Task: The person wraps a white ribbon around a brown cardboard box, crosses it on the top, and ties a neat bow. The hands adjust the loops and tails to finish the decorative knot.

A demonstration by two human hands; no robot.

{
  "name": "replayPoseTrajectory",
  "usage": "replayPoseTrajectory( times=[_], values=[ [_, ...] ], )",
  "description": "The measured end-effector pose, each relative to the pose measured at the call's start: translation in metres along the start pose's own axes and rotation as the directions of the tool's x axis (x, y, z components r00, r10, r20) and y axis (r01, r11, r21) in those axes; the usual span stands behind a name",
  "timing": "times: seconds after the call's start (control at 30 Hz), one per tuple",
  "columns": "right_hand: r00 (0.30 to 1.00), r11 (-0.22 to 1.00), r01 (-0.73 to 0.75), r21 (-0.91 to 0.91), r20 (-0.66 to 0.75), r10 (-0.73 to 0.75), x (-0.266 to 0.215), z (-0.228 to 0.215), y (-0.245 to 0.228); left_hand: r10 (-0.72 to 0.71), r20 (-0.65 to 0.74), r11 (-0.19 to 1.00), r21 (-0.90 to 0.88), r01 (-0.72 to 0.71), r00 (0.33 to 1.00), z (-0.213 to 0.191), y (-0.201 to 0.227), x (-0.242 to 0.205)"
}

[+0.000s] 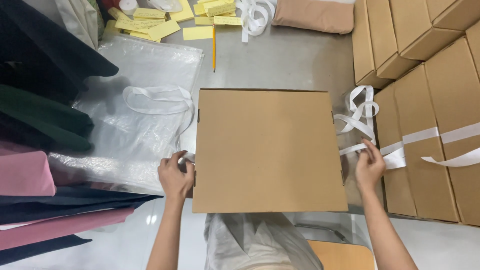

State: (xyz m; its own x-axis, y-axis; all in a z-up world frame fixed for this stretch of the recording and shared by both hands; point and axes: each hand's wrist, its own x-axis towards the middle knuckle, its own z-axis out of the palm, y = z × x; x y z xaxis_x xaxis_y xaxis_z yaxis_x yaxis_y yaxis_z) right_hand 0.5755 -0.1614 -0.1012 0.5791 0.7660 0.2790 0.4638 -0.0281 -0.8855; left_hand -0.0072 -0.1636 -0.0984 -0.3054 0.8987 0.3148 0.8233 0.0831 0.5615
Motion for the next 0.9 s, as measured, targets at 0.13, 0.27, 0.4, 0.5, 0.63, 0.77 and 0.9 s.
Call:
replayPoseTrajectory(
  times=[0.13, 0.27, 0.4, 0.5, 0.63, 0.77, 0.9],
  values=[
    [0.988, 0.98, -0.114, 0.165, -0.087, 0.13, 0.003, 0.021, -0.022, -0.332, -0.039, 0.926, -0.206, 0.317, 0.943, -0.001, 0.05, 0.011],
    [0.935, 0.84, -0.216, 0.497, -0.143, 0.324, 0.018, 0.026, 0.0, -0.527, -0.01, 0.796, -0.356, 0.489, 0.85, 0.007, 0.051, 0.02],
    [0.883, 0.697, -0.392, 0.601, 0.035, 0.467, 0.031, 0.016, 0.016, -0.633, -0.009, 0.663, -0.523, 0.535, 0.774, 0.016, 0.037, 0.02],
    [0.785, 0.538, -0.565, 0.626, 0.207, 0.584, 0.036, 0.006, 0.01, -0.689, 0.084, 0.559, -0.571, 0.602, 0.72, 0.031, 0.021, 0.027],
    [0.717, 0.423, -0.638, 0.643, 0.296, 0.631, 0.05, -0.005, 0.014, -0.679, 0.167, 0.48, -0.635, 0.605, 0.715, 0.05, -0.022, 0.025],
    [0.66, 0.381, -0.704, 0.599, 0.355, 0.662, 0.063, -0.01, 0.002, -0.682, 0.376, 0.136, -0.778, 0.614, 0.627, 0.027, 0.001, 0.044],
    [0.656, 0.408, -0.714, 0.569, 0.339, 0.674, 0.076, -0.015, 0.001, -0.539, 0.528, -0.098, -0.813, 0.574, 0.656, 0.018, -0.002, 0.059]
  ],
)
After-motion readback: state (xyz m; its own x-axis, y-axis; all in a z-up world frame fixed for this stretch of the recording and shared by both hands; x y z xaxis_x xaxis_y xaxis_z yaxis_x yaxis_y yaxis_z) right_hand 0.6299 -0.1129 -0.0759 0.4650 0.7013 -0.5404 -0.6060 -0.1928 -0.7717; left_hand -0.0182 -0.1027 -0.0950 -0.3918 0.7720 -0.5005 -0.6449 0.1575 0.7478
